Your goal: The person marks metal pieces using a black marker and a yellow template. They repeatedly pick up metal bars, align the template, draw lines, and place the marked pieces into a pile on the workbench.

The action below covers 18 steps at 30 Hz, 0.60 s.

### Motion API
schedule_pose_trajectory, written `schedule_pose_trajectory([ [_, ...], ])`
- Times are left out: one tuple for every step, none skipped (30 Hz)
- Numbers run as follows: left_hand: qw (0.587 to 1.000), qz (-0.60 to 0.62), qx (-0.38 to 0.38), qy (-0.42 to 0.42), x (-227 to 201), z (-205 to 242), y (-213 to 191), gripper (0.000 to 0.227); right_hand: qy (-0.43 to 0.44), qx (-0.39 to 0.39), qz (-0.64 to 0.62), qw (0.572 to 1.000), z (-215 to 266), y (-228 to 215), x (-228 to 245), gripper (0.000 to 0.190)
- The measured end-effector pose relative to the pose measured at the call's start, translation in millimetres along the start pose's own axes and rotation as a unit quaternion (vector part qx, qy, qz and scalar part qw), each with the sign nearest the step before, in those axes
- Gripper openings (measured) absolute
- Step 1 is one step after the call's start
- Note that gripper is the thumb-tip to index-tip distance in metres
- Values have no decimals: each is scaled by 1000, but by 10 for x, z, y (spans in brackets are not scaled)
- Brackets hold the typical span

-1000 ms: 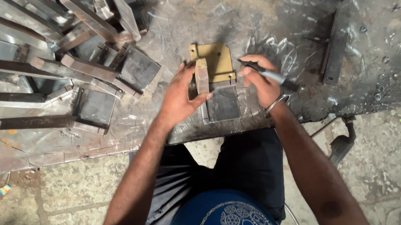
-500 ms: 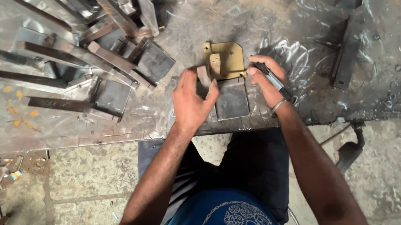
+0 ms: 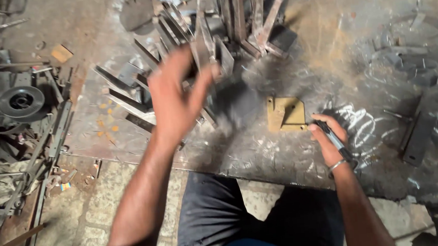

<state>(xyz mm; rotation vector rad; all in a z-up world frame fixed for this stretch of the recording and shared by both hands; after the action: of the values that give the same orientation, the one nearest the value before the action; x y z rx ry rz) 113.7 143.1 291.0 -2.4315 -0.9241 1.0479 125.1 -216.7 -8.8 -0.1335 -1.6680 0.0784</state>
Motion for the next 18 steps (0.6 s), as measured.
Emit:
schedule_pose_trajectory([
  [997, -29, -58, 47, -20, -223, -135, 29, 4, -3, 2, 1000, 11, -10, -16, 33],
  [996, -33, -63, 52, 131, -478, -90, 29, -2, -1, 0, 1000, 11, 1, -14, 33],
  [990, -59, -117, 54, 272, -721, -129, 27, 4, -3, 4, 1000, 7, 4, -30, 33],
  [980, -85, -171, 57, 404, -961, -170, 27, 10, -4, 7, 1000, 2, 3, -47, 33],
  [979, -85, -176, 61, 893, -1013, -48, 27, 3, -4, 6, 1000, -1, 7, -27, 33],
  [975, -124, -181, -33, 1457, -1187, 66, 29, 6, -5, 4, 1000, -8, 6, -24, 33],
  [962, -157, -182, -126, 1923, -1505, 233, 31, 8, -9, 3, 1000, -15, -22, -19, 34],
  [963, -154, -187, -120, 1897, -1519, 208, 31, 1, -13, 3, 1000, 0, -17, -10, 34],
  [949, -156, -269, -52, 1748, -1539, 108, 30, 10, -18, 7, 1000, -12, -24, -24, 34],
  [924, -156, -348, 16, 1603, -1532, 23, 33, 20, -23, 11, 999, -30, -30, -35, 34],
  [922, -150, -356, 24, 1552, -1520, 7, 33, 8, -28, 11, 1000, -39, -58, -51, 34],
  [940, -171, -290, -47, 1635, -1581, 68, 34, 12, -26, 12, 1000, -52, -65, -95, 33],
  [949, -194, -219, -120, 1751, -1573, 116, 35, 19, -20, 12, 1000, -53, -48, -153, 32],
  [948, -191, -227, -114, 1784, -1528, 126, 35, 9, -21, 12, 1000, -68, -71, -140, 32],
  [960, -203, -161, -109, 1849, -1533, 227, 30, 17, -17, 26, 999, -86, -59, -163, 32],
  [967, -214, -95, -102, 1925, -1528, 339, 25, 26, -14, 40, 999, -110, -43, -194, 32],
  [967, -215, -98, -99, 1953, -1529, 370, 25, 22, -14, 39, 999, -102, -42, -210, 32],
  [966, -246, -26, -80, 1986, -1548, 521, 22, 13, -12, 41, 999, -97, -34, -222, 32],
])
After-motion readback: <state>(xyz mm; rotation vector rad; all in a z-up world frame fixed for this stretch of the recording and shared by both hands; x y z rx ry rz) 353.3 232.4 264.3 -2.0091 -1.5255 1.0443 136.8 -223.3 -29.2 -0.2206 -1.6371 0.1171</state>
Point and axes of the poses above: each hand's wrist, its own z-axis away from the middle knuckle, its own y-axis out of the palm, x = y × z, the point moved 8 cm from there along -z, towards the middle knuckle, and after that the axes turned 1 degree about z, right-handed, at the moved point
